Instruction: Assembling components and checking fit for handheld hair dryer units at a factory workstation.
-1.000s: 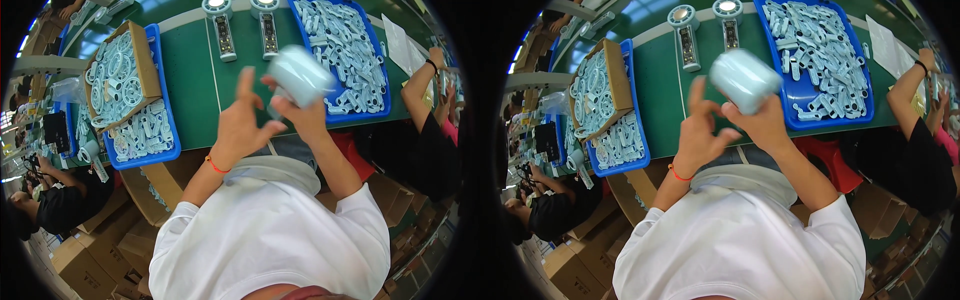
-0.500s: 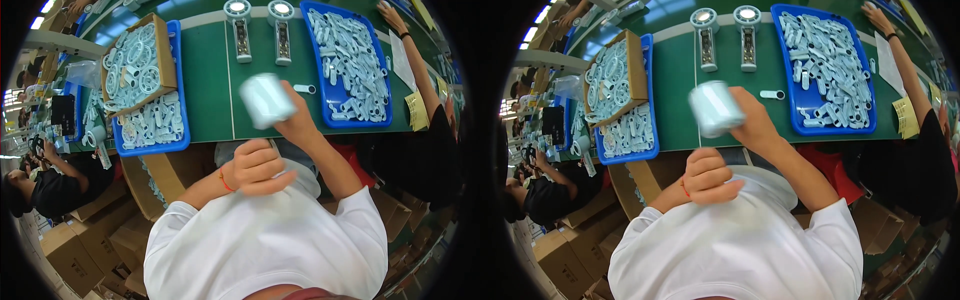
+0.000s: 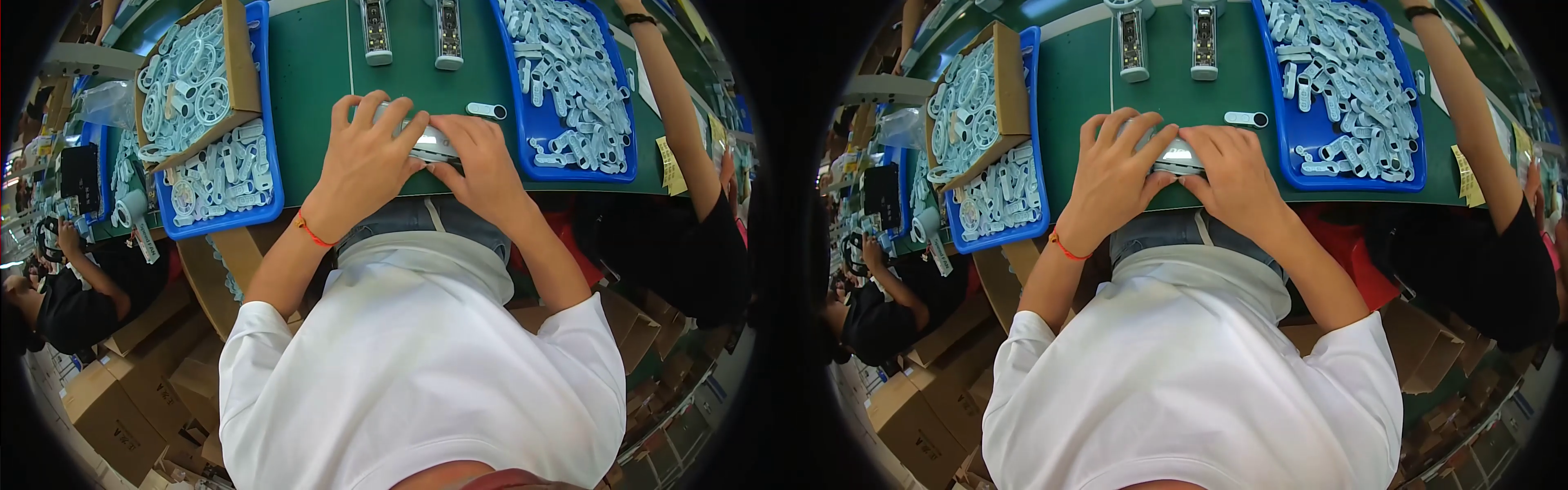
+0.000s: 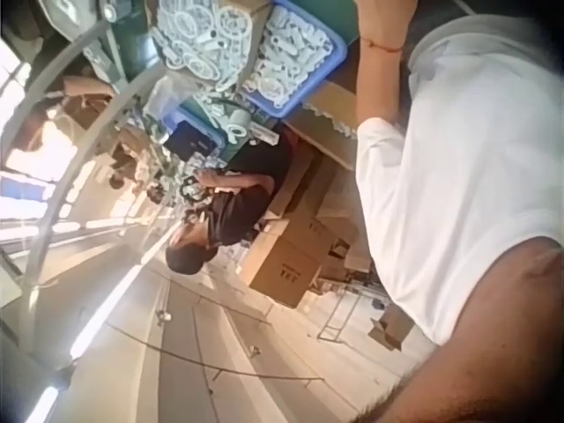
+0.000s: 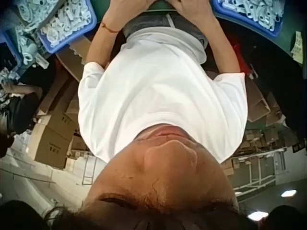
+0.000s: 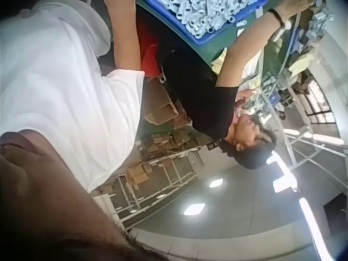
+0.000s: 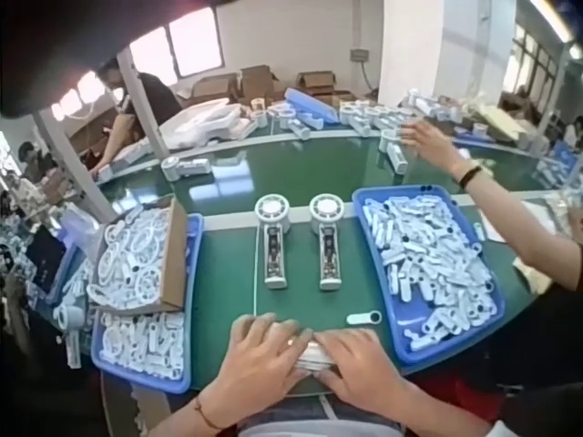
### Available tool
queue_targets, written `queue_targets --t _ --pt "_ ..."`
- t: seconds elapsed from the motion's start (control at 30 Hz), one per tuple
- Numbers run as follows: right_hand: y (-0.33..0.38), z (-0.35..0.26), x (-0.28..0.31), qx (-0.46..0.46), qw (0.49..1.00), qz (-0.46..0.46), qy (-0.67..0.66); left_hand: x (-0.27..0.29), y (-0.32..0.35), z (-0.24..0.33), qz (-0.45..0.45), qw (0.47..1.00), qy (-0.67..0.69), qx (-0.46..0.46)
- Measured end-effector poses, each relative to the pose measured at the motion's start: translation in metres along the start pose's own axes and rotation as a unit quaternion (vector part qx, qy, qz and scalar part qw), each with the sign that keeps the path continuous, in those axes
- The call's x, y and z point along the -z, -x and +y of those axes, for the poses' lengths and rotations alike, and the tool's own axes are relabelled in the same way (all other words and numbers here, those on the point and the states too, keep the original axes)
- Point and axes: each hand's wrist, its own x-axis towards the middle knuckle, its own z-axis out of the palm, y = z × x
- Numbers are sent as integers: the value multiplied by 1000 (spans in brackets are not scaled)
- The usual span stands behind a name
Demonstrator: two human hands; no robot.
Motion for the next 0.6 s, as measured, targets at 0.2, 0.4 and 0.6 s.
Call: queue_targets --t 0.2,0.4,0.6 --pt "8 4 -8 35 997 69 13 -9 1 -3 48 998 -11 -44" --pt "9 -6 -14 -10 995 99 22 -13 2 -9 42 997 -16 -59" --pt "10 6 -15 -2 994 96 -60 -19 3 -11 74 994 -30 -78"
